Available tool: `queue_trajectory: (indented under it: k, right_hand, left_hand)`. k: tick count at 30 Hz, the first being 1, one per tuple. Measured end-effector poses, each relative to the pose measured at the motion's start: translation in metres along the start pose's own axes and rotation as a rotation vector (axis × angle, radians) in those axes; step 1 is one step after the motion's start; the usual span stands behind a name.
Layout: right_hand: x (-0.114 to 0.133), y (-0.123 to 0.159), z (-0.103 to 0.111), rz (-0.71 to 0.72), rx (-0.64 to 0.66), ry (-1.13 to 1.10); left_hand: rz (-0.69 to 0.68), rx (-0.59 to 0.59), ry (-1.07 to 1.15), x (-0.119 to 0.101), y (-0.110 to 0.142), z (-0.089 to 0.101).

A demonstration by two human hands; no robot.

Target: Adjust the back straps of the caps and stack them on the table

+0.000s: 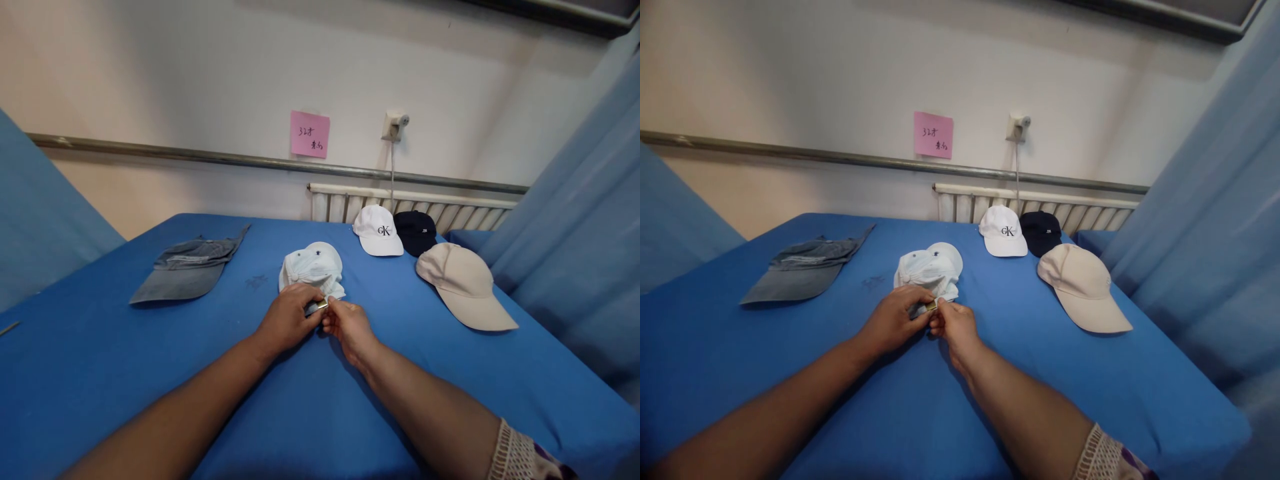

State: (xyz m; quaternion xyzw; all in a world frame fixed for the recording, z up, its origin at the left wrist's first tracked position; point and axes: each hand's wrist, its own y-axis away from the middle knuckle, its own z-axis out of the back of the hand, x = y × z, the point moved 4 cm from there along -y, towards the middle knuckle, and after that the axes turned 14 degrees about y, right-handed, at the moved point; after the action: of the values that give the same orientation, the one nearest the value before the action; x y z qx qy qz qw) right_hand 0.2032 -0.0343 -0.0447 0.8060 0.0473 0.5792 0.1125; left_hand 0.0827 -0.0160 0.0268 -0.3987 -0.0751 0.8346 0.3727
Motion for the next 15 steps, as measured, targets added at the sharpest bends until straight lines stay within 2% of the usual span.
queue_trajectory:
  k: [7,15]
  right_hand:
    - [0.002,0.0,-0.001,0.023,0.047,0.037]
    - [0.002,-0.004,-0.003,0.046,0.124,0.173]
  left_hand:
    - [0.02,0.005,0.087,0.001,0.004,0.001]
    - [0.198,-0.02,0.128,0.017,0.006,-0.003]
